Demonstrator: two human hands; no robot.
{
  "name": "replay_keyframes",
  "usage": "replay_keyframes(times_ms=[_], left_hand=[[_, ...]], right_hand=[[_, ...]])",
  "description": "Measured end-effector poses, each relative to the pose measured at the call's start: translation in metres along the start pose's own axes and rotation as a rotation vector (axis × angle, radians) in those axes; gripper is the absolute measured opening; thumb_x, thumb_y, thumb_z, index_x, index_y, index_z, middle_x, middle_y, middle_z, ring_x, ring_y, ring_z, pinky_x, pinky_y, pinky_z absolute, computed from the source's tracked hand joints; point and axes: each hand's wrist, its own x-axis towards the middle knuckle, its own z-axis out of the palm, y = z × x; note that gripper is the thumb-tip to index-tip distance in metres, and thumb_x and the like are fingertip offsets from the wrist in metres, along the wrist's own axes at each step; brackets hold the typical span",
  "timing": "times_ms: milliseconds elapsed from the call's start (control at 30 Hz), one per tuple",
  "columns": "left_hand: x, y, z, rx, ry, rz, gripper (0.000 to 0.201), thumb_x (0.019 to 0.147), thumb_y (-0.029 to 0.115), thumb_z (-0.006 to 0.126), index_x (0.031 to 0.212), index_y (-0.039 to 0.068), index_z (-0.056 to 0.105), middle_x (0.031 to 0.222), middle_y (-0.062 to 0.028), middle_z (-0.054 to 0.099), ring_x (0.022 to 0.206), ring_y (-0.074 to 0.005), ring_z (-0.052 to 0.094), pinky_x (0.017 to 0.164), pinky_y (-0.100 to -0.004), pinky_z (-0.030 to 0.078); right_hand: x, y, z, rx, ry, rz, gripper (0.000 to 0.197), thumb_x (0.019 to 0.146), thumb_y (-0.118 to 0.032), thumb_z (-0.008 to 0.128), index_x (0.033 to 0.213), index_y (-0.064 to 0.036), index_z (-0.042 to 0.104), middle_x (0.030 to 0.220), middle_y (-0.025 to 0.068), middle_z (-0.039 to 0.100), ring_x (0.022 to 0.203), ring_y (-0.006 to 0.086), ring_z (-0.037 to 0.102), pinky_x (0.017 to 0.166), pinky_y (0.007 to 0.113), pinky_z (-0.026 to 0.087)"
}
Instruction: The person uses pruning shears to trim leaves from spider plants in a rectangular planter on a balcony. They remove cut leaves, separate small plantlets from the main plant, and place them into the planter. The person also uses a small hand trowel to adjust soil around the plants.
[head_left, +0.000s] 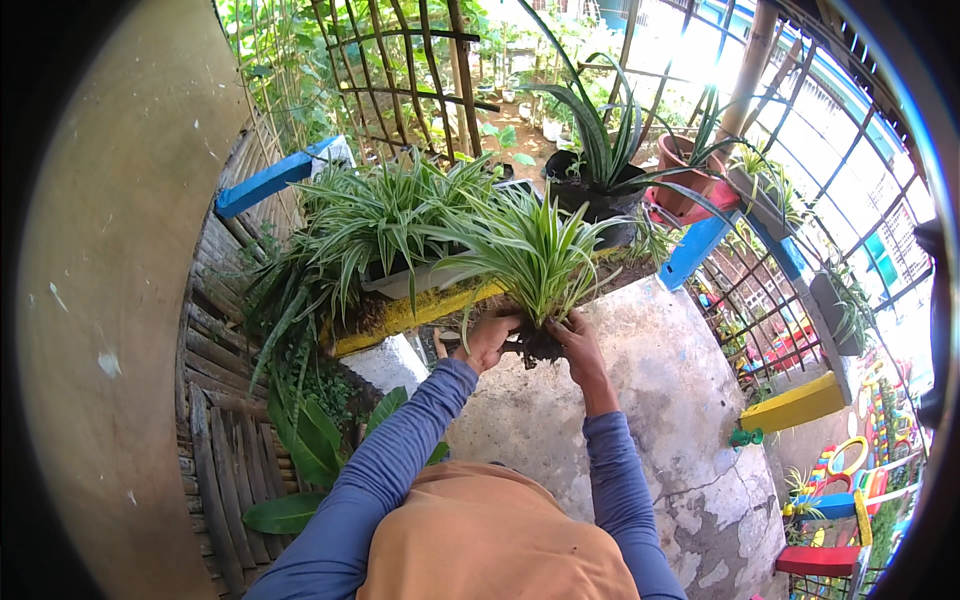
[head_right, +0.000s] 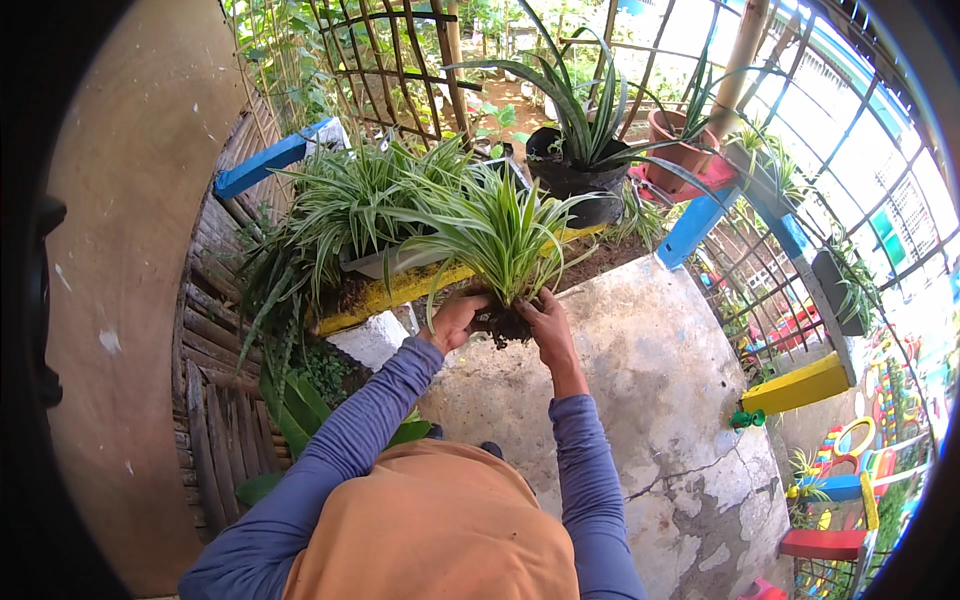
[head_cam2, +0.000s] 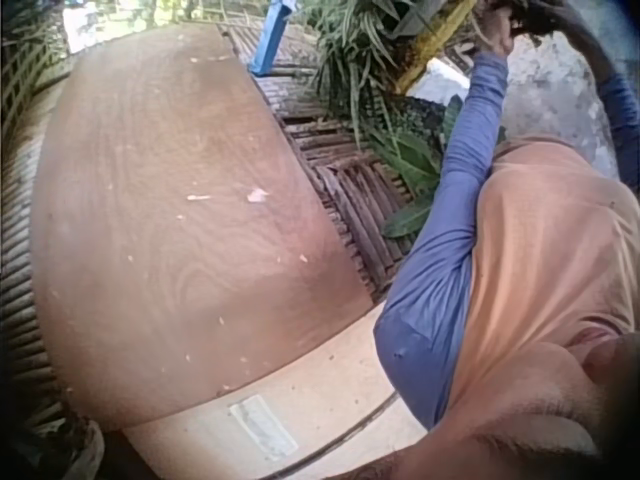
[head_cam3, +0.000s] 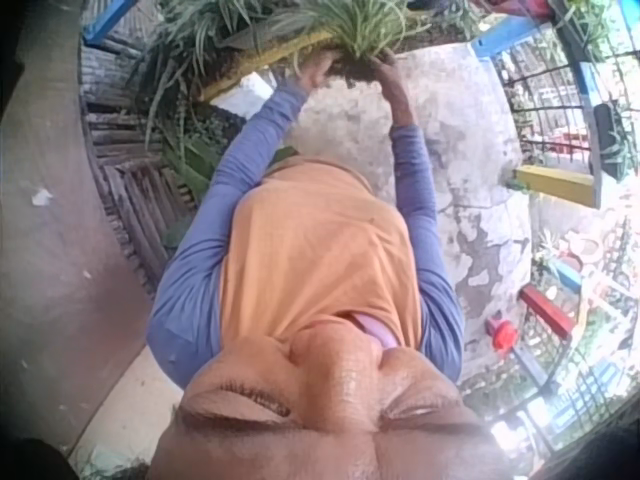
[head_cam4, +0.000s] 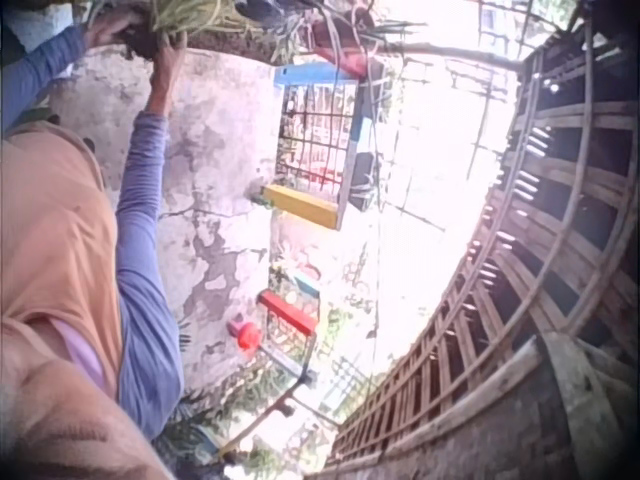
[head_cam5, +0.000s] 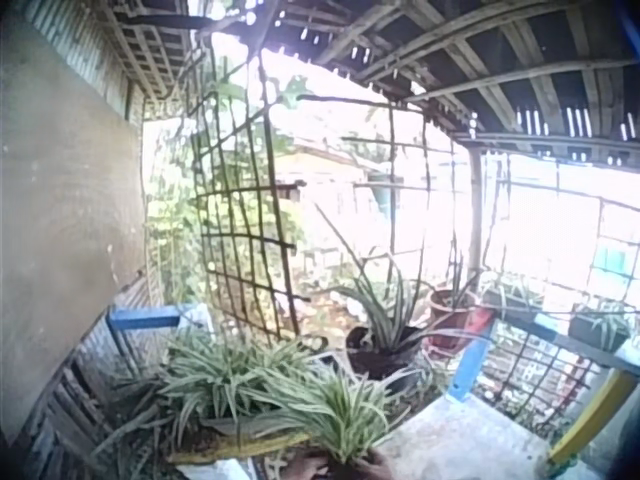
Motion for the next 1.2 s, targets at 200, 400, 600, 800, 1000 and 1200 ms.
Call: replay_keyframes(times_ms=[200,400,600,800,1000,1200], left_hand=[[-0.011,0.003,0.013,0.151,-0.053,0.02,0.03,0.084,0.01,0.065,0.113,0.004,0.062,0.105,-0.0043,0.066,0.094,-0.0142,0.061,0.085,-0.0281,0.047],[-0.006,-0.003,0.01,0.255,-0.038,0.059,0.031,0.082,0.008,0.069,0.112,0.004,0.063,0.104,-0.0033,0.067,0.097,-0.0119,0.059,0.089,-0.0267,0.043],[-0.001,-0.009,0.009,0.244,-0.109,0.139,0.031,0.08,0.007,0.07,0.11,0.004,0.064,0.104,-0.0028,0.067,0.098,-0.0122,0.059,0.091,-0.0272,0.041],[0.003,-0.009,0.022,0.234,-0.144,0.041,0.034,0.077,0.008,0.074,0.109,0.004,0.064,0.104,-0.0035,0.067,0.098,-0.0134,0.059,0.092,-0.027,0.041],[-0.003,0.013,0.046,0.261,-0.105,0.022,0.04,0.075,0.01,0.077,0.111,0.002,0.063,0.104,-0.0056,0.066,0.096,-0.015,0.06,0.087,-0.028,0.045],[-0.034,0.076,0.062,0.566,0.058,0.41,0.035,0.076,0.009,0.074,0.107,-0.002,0.062,0.098,-0.0089,0.068,0.088,-0.0151,0.062,0.08,-0.029,0.049]], right_hand=[[0.001,0.001,0.002,-0.148,0.078,-0.004,0.032,0.087,-0.005,0.062,0.118,0.0013,0.055,0.104,0.0093,0.065,0.086,0.0136,0.062,0.077,0.026,0.05],[-0.005,-0.004,0.0,-0.324,0.052,0.07,0.028,0.083,-0.005,0.064,0.11,0.0035,0.061,0.096,0.0097,0.067,0.082,0.0138,0.063,0.073,0.026,0.049],[-0.017,-0.002,-0.012,-0.149,0.082,0.104,0.028,0.082,-0.004,0.064,0.109,0.0035,0.062,0.096,0.0082,0.067,0.081,0.0137,0.063,0.073,0.027,0.049],[-0.024,0.0,-0.027,-0.095,0.155,0.141,0.028,0.081,-0.004,0.063,0.108,0.0025,0.063,0.095,0.0081,0.067,0.081,0.0144,0.063,0.074,0.028,0.049],[-0.021,-0.016,-0.023,-0.077,0.164,0.116,0.029,0.082,-0.004,0.064,0.11,0.0027,0.061,0.098,0.0084,0.067,0.081,0.0144,0.063,0.073,0.028,0.049],[-0.015,-0.068,0.027,0.001,0.061,0.005,0.034,0.085,-0.004,0.064,0.117,0.0037,0.057,0.103,0.0094,0.066,0.087,0.0154,0.063,0.079,0.026,0.049]])
